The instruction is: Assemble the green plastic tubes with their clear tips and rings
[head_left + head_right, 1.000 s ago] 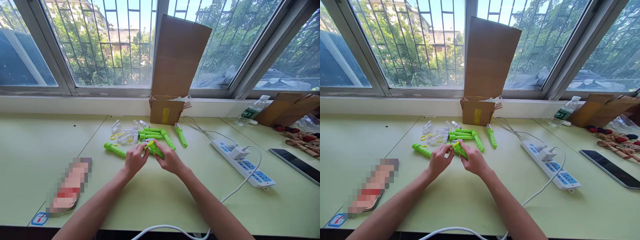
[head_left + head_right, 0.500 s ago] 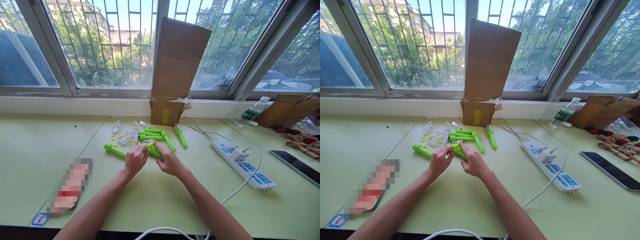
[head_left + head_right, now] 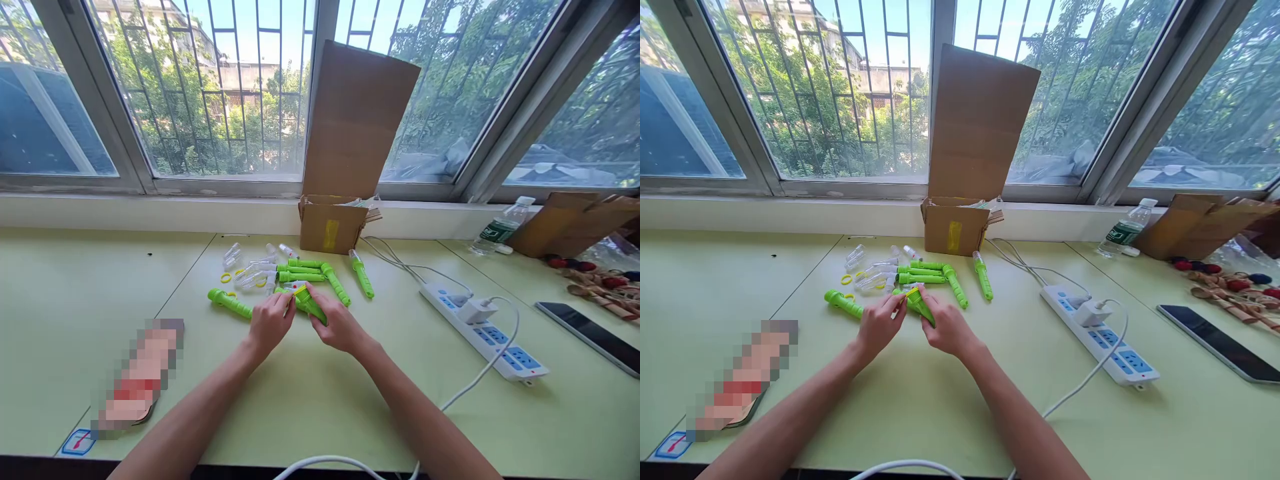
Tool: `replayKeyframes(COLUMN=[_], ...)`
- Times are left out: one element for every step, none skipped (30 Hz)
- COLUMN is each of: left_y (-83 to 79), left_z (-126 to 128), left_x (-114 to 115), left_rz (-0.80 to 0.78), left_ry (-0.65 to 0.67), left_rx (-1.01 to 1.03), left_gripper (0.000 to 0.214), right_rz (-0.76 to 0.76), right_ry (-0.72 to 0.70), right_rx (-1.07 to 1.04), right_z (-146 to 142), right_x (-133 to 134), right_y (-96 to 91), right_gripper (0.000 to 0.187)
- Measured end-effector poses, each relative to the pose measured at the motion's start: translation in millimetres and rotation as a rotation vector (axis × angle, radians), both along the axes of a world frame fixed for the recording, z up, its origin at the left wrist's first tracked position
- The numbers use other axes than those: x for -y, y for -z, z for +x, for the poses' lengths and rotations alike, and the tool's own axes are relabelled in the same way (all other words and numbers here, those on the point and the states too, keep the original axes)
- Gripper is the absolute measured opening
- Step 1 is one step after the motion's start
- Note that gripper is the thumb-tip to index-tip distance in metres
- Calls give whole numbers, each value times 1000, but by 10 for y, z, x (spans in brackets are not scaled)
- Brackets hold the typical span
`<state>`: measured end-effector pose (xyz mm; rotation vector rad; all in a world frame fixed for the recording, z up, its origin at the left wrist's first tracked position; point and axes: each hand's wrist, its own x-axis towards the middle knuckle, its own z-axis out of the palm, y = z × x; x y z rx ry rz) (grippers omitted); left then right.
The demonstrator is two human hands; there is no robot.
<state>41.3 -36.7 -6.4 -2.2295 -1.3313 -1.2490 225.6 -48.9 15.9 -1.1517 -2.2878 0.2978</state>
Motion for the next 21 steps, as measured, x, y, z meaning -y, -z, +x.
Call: replayKeyframes(left_y=[-1, -1, -2, -2, -2, -2, -2, -2, -2, -3, -4, -5, -6, -6, -6, -4, -3, -1, 1, 2, 2], left_z=[2, 4, 7, 9, 10, 11, 12, 12, 13, 14, 17, 20, 24, 28, 32, 35, 37, 37, 36, 34, 30], left_x=[0, 1, 1, 1, 2, 2, 3, 5, 7, 10, 13, 17, 20, 23, 25, 25, 23, 21, 17, 12, 7], left_rz=[5, 11, 17, 23, 28, 32, 36, 37, 36, 35, 34, 32, 31, 30, 29, 27, 24, 20, 16, 13, 11], left_ry=[-6, -12, -17, -18, -18, -16, -13, -9, -5, -4, -4, -7, -12, -20, -28, -34, -41, -47, -52, -58, -64], left_rx=[4, 8, 10, 9, 5, -1, -8, -13, -17, -17, -15, -11, -7, -3, 0, 1, 0, -3, -7, -11, -15], left_gripper=[14, 14, 15, 16, 17, 17, 17, 17, 17, 17, 16, 16, 15, 14, 12, 11, 10, 10, 10, 10, 10], right_rz=[1, 2, 3, 3, 3, 2, 1, 0, 0, 0, 0, 0, -2, -6, -10, -14, -17, -19, -22, -25, -27], right_ry=[-2, -5, -5, -5, -3, 0, 2, 4, 4, 4, 3, 1, -2, -5, -6, -7, -8, -9, -10, -12, -14], right_rx=[-4, -7, -9, -9, -8, -5, -3, -1, 1, 2, 5, 9, 13, 17, 21, 23, 24, 21, 18, 13, 8], right_z=[1, 2, 3, 5, 7, 9, 10, 11, 10, 8, 5, 1, -4, -10, -17, -24, -32, -40, -48, -55, -61], right_x=[-2, -4, -5, -6, -6, -4, -2, 1, 4, 8, 11, 13, 15, 15, 16, 16, 15, 15, 15, 14, 13], right_y=[-2, -6, -9, -13, -18, -23, -27, -31, -33, -34, -34, -31, -26, -19, -10, -1, 9, 17, 25, 30, 33], right_gripper=[75, 75, 75, 75, 75, 74, 74, 74, 74, 74, 74, 74, 73, 73, 72, 72, 71, 70, 70, 70, 70])
